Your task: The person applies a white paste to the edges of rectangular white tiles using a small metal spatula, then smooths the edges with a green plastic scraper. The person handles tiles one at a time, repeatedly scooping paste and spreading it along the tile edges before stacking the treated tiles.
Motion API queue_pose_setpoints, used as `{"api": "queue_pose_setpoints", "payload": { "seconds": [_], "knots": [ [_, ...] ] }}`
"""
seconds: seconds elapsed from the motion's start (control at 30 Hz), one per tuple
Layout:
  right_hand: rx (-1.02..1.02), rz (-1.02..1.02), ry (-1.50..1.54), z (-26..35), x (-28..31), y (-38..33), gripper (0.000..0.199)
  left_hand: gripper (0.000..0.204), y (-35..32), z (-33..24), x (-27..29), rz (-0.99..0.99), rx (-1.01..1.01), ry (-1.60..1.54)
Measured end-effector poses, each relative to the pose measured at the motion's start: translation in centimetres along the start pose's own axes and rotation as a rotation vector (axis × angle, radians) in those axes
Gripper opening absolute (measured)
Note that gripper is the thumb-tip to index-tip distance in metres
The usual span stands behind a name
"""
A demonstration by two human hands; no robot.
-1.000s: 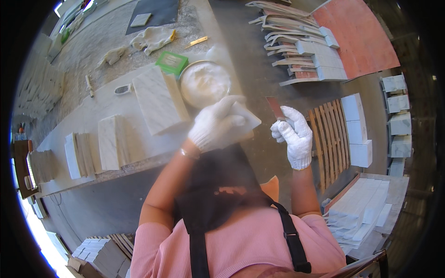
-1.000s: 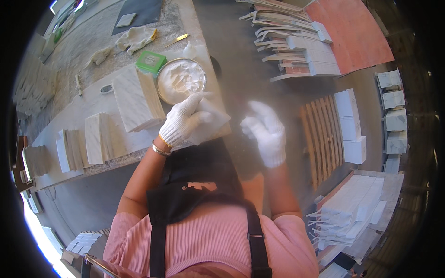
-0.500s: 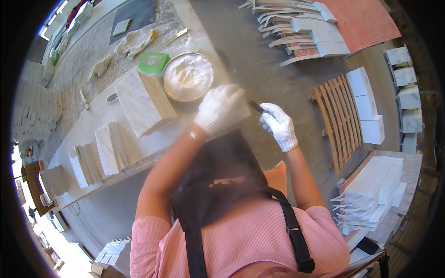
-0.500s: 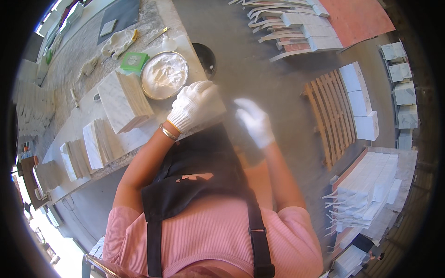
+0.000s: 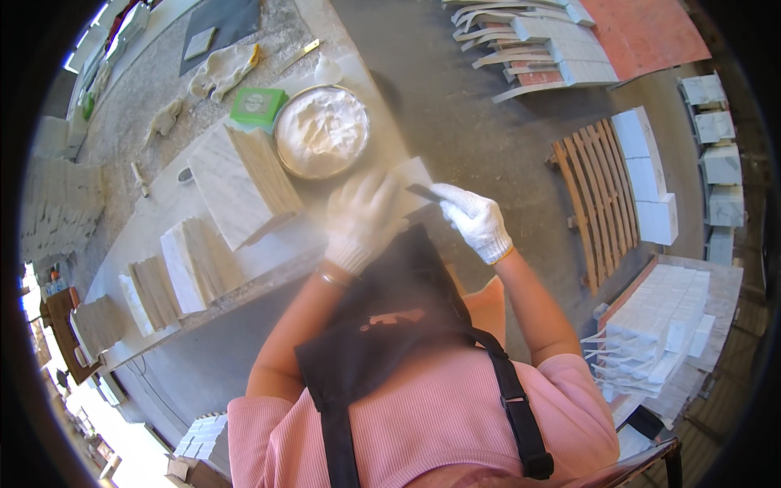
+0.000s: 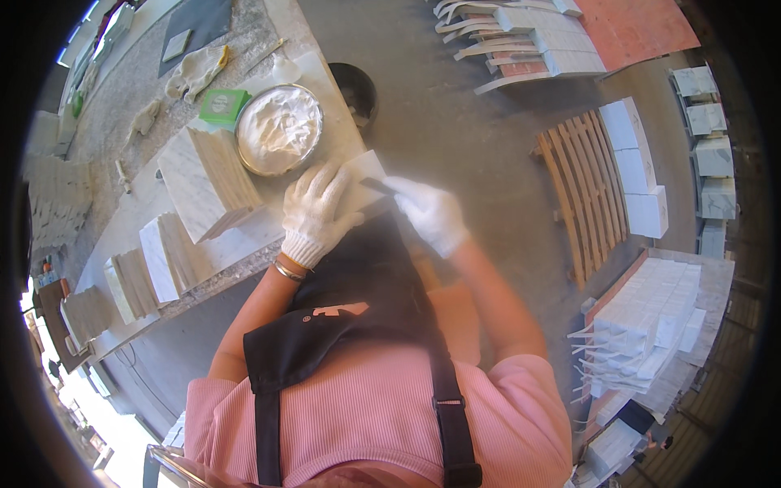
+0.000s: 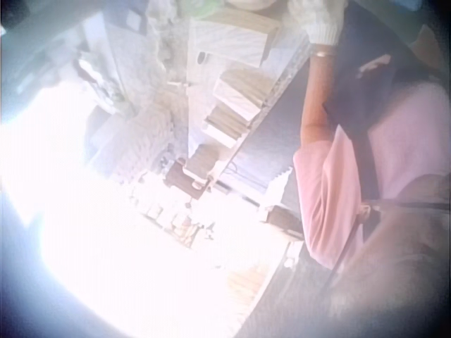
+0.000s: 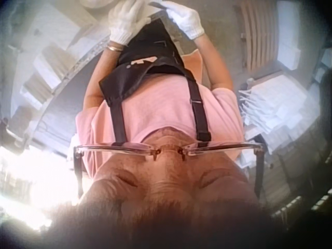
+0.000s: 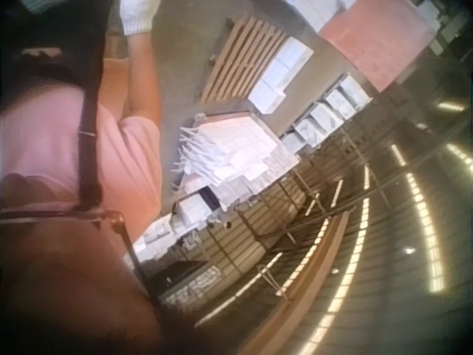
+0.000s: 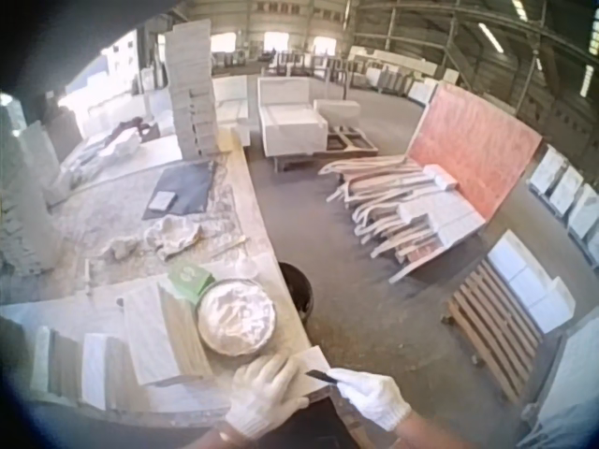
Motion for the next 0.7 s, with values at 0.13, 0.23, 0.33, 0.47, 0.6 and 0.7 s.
{"api": "queue_pose_setpoints", "payload": {
  "seconds": [0.13, 0.23, 0.33, 0.47, 0.6, 0.7],
  "knots": [
    [-0.113, -0.058, 0.135, -0.7, 0.0, -0.2, 0.036, 0.076, -0.2, 0.2, -0.1, -0.009, 0.003, 0.003],
    [-0.154, -0.117, 0.258, -0.8, -0.4, 0.5, 0.035, 0.076, -0.1, 0.3, -0.2, -0.013, 0.001, -0.001],
    [-0.157, -0.078, 0.089, -0.1, -1.7, 0.1, 0.034, 0.075, -0.1, 0.3, -0.1, -0.018, -0.004, -0.006],
    [-0.049, -0.016, 0.204, 1.3, -2.3, -1.8, 0.034, 0.072, 0.3, 0.0, 0.4, 0.015, -0.001, 0.009],
    [-0.316, -0.147, 0.509, -1.0, 1.1, -2.3, 0.037, 0.059, 1.5, -0.7, 2.6, 0.123, -0.086, -0.010],
    [-0.261, -0.172, 0.473, -1.0, 3.4, -1.8, 0.034, 0.035, 2.8, -0.9, 4.8, 0.233, -0.151, -0.046]
  ]
}}
Point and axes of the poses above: each hand's wrist, its own y-axis towards the middle knuckle, its own x-axis out of the back of the hand, z = x × y, the point moved 6 cm from there along y, towards the middle knuckle, and after that the axes turned 2 degrees about -x, right-handed, at the moved point
